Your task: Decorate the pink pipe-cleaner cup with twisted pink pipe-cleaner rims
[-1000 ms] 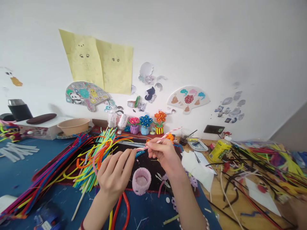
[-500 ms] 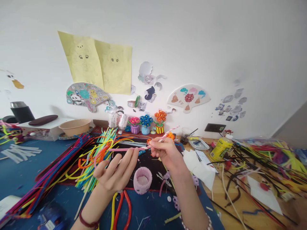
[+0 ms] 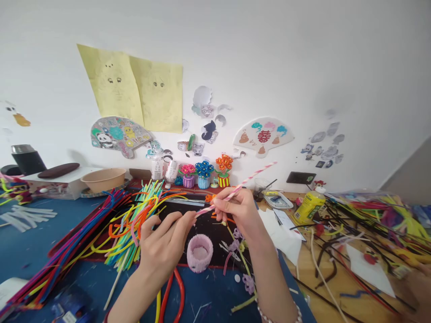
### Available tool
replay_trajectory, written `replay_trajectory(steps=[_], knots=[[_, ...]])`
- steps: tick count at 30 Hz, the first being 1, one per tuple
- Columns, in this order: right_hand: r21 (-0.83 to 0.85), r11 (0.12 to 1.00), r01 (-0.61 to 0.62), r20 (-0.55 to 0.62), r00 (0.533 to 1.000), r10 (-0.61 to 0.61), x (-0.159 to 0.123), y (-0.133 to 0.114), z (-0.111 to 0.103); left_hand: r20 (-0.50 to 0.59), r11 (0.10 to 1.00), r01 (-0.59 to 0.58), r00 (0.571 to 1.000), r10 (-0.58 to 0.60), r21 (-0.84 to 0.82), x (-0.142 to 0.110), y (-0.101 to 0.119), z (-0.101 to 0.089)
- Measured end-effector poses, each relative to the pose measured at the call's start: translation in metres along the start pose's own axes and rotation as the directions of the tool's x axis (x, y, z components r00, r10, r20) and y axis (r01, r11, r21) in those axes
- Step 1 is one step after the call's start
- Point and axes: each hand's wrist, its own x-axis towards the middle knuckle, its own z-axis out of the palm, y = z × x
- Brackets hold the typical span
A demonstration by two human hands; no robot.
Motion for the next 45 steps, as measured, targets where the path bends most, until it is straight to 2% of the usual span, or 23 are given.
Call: replay_trajectory(steps=[4, 6, 8, 10, 11, 13, 14, 15, 16, 18, 20, 22, 26, 27, 28, 29, 31, 33, 34, 37, 39, 41, 45], knots=[[-0.018, 0.997, 0.073, 0.037, 0.997, -0.072, -0.001, -0.001, -0.005, 0.053, 0.98, 0.123, 0.992, -0.117, -0.156, 0.008, 0.012, -0.007], [-0.007, 0.992, 0.125, 0.046, 0.991, -0.125, -0.001, -0.001, -0.006, 0.14, 0.94, 0.217, 0.973, -0.185, -0.262, 0.01, 0.015, -0.01], [0.013, 0.984, 0.18, 0.049, 0.982, -0.18, -0.001, -0.001, -0.006, 0.276, 0.855, 0.356, 0.925, -0.263, -0.377, 0.014, 0.014, -0.012], [0.031, 0.975, 0.218, 0.055, 0.974, -0.219, 0.0, 0.0, -0.006, 0.474, 0.679, 0.543, 0.823, -0.314, -0.493, 0.018, 0.012, -0.013], [0.041, 0.973, 0.229, 0.062, 0.971, -0.231, 0.0, 0.001, -0.007, 0.583, 0.544, 0.647, 0.748, -0.316, -0.535, 0.021, 0.011, -0.013], [0.062, 0.969, 0.241, 0.078, 0.966, -0.245, 0.001, 0.004, -0.007, 0.771, 0.218, 0.806, 0.59, -0.24, -0.55, 0.025, 0.01, -0.014], [0.075, 0.967, 0.244, 0.088, 0.964, -0.25, 0.002, 0.006, -0.007, 0.831, 0.065, 0.85, 0.524, -0.187, -0.522, 0.026, 0.01, -0.014], [0.09, 0.965, 0.246, 0.096, 0.962, -0.254, 0.002, 0.007, -0.007, 0.867, -0.058, 0.87, 0.478, -0.139, -0.489, 0.026, 0.01, -0.014], [0.102, 0.964, 0.244, 0.101, 0.962, -0.254, 0.003, 0.008, -0.006, 0.886, -0.149, 0.874, 0.451, -0.104, -0.463, 0.026, 0.011, -0.014], [0.115, 0.965, 0.236, 0.097, 0.964, -0.247, 0.004, 0.01, -0.005, 0.896, -0.24, 0.864, 0.437, -0.074, -0.442, 0.025, 0.014, -0.013], [0.119, 0.967, 0.226, 0.078, 0.969, -0.236, 0.005, 0.011, -0.004, 0.886, -0.242, 0.853, 0.456, -0.084, -0.462, 0.022, 0.017, -0.013], [0.122, 0.966, 0.228, 0.061, 0.97, -0.237, 0.005, 0.011, -0.004, 0.861, -0.148, 0.849, 0.494, -0.121, -0.508, 0.02, 0.018, -0.012], [0.137, 0.959, 0.249, 0.049, 0.965, -0.257, 0.005, 0.009, -0.004, 0.768, 0.198, 0.807, 0.591, -0.248, -0.557, 0.019, 0.017, -0.012], [0.141, 0.957, 0.255, 0.053, 0.963, -0.264, 0.005, 0.009, -0.004, 0.758, 0.221, 0.801, 0.599, -0.258, -0.557, 0.019, 0.018, -0.012], [0.145, 0.954, 0.262, 0.058, 0.96, -0.273, 0.006, 0.01, -0.003, 0.767, 0.191, 0.807, 0.591, -0.25, -0.559, 0.02, 0.018, -0.013], [0.153, 0.949, 0.276, 0.065, 0.955, -0.288, 0.006, 0.01, -0.003, 0.793, 0.114, 0.824, 0.565, -0.228, -0.555, 0.021, 0.019, -0.014], [0.184, 0.932, 0.314, 0.082, 0.94, -0.333, 0.007, 0.012, -0.002, 0.85, -0.101, 0.85, 0.497, -0.173, -0.518, 0.022, 0.021, -0.016], [0.218, 0.92, 0.325, 0.115, 0.928, -0.355, 0.008, 0.013, -0.002, 0.876, -0.234, 0.845, 0.454, -0.161, -0.481, 0.024, 0.022, -0.017], [0.222, 0.924, 0.311, 0.138, 0.928, -0.345, 0.008, 0.014, -0.002, 0.877, -0.248, 0.842, 0.447, -0.176, -0.479, 0.024, 0.022, -0.016], [0.145, 0.97, 0.194, 0.243, 0.943, -0.225, 0.006, 0.013, -0.002, 0.862, -0.201, 0.843, 0.459, -0.215, -0.499, 0.024, 0.021, -0.015], [0.085, 0.987, 0.136, 0.297, 0.942, -0.156, 0.003, 0.012, -0.001, 0.857, -0.2, 0.839, 0.464, -0.224, -0.507, 0.024, 0.019, -0.014], [0.057, 0.992, 0.116, 0.32, 0.939, -0.128, 0.001, 0.011, 0.0, 0.861, -0.254, 0.826, 0.453, -0.232, -0.503, 0.023, 0.018, -0.014], [0.028, 0.988, 0.152, 0.307, 0.939, -0.153, -0.002, 0.012, 0.003, 0.884, -0.4, 0.788, 0.415, -0.215, -0.468, 0.02, 0.019, -0.012]])
